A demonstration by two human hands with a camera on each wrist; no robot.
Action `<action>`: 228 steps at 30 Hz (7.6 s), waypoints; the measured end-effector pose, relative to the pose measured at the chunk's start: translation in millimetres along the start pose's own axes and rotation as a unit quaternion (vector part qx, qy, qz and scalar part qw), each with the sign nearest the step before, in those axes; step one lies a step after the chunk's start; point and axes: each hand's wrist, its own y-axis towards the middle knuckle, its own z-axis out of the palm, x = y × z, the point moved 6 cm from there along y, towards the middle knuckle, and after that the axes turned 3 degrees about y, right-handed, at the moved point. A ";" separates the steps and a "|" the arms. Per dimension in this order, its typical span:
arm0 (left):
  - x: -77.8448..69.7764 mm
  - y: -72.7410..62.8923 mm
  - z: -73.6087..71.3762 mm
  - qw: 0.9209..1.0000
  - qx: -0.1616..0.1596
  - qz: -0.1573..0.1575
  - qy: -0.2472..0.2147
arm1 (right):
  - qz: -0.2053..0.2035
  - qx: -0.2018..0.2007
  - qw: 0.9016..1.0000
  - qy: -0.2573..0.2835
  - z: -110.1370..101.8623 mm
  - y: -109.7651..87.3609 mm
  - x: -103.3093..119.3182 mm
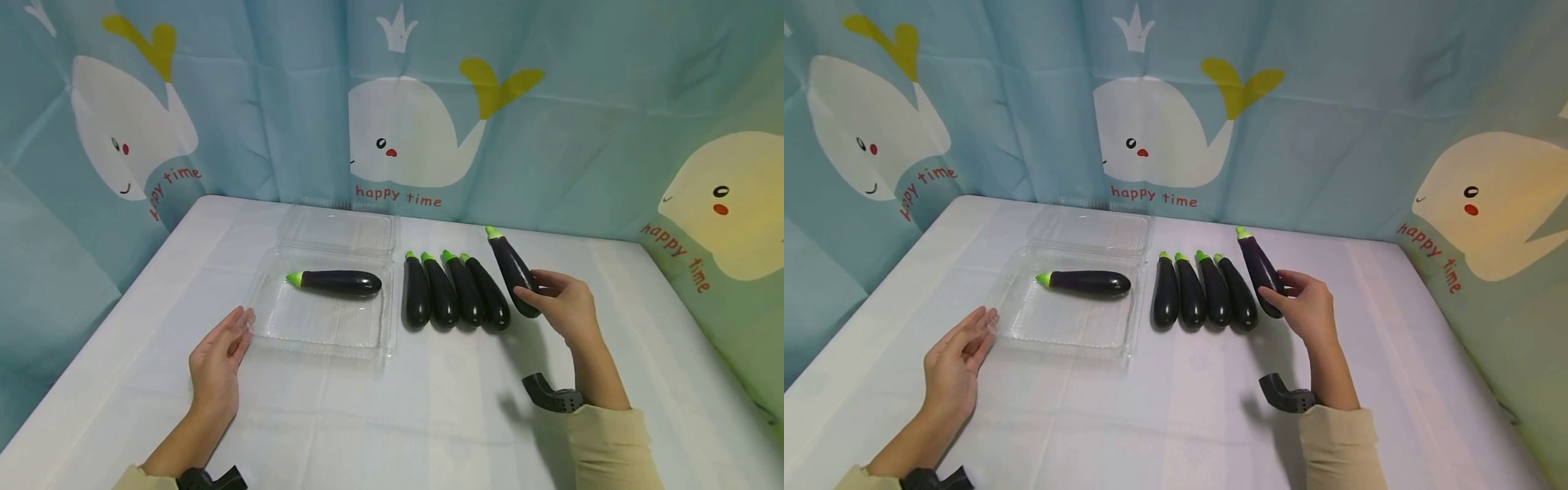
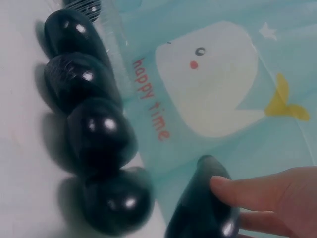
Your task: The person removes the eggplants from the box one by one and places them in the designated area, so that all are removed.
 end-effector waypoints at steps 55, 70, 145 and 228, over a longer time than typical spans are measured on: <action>0.3 2.0 0.3 1.000 0.002 -0.003 -0.009 | 0.073 0.053 0.992 -0.092 14.6 14.9 -36.2; -0.3 4.1 2.1 1.000 0.000 0.005 -0.003 | -0.058 -0.018 0.993 -0.105 19.3 7.4 45.5; 0.2 3.3 -0.2 1.000 0.002 0.011 0.008 | -0.374 0.123 0.907 -0.152 204.4 -19.1 148.9; -1.0 1.1 -1.3 1.000 0.010 -0.001 -0.001 | -0.283 -0.026 0.954 -0.093 78.9 -18.2 112.8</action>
